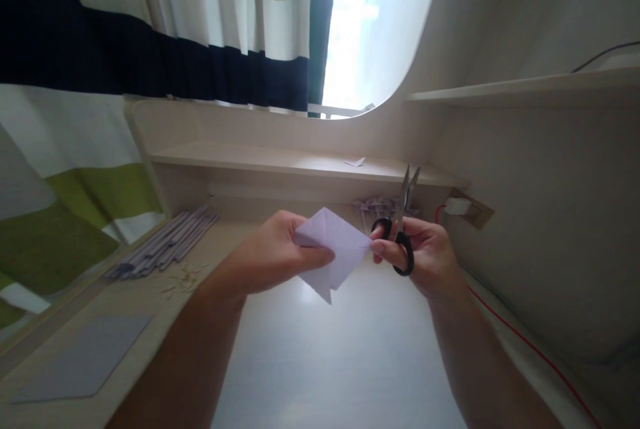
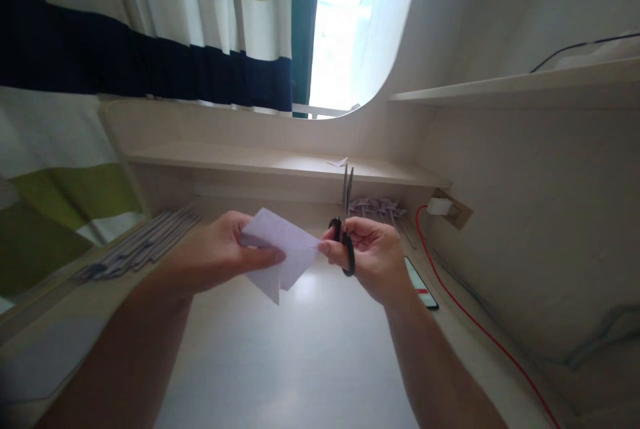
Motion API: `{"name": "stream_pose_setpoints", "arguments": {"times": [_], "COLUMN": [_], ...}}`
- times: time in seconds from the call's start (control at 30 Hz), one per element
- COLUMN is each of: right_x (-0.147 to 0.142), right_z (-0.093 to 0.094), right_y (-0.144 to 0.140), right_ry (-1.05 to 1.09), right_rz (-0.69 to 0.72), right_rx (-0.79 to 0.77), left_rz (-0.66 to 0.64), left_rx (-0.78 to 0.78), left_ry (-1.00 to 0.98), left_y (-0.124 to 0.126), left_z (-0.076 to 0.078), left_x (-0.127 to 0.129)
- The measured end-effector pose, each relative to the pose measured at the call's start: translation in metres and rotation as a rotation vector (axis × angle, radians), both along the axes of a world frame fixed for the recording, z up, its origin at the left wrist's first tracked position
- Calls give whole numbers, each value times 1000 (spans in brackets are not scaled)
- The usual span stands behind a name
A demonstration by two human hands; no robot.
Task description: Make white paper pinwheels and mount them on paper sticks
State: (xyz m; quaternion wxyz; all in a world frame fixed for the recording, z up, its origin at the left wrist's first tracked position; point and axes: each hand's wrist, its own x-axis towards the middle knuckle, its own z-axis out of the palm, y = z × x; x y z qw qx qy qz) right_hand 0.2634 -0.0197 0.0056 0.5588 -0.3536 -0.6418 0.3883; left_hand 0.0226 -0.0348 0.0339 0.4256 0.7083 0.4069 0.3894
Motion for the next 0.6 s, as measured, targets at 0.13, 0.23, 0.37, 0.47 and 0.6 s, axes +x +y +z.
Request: {"name": "stream_pose_setpoints", "arguments": {"times": [0.13,0.23,0.37,0.47,0.6], "right_x": [0,-3,-10,-15,-21], "right_z": [-2,-3,-10,-18,-26], "right_y": [-1,1,8,14,16], "right_ry": [-48,-46,69,188,218], "right_rz": [73,51,-63,-99,-109], "right_rx": [-43,-52,-10,29,34], "left_rz": [-31,73,187,143,85], "left_rx": [-39,-40,21,-36,-122], "left_ry": [10,-167,-528,-692,-646], "left_y": [2,6,15,22,28], "left_z": [0,-1,-6,-13,-20], "left_x": [-1,0,7,13,19]}}
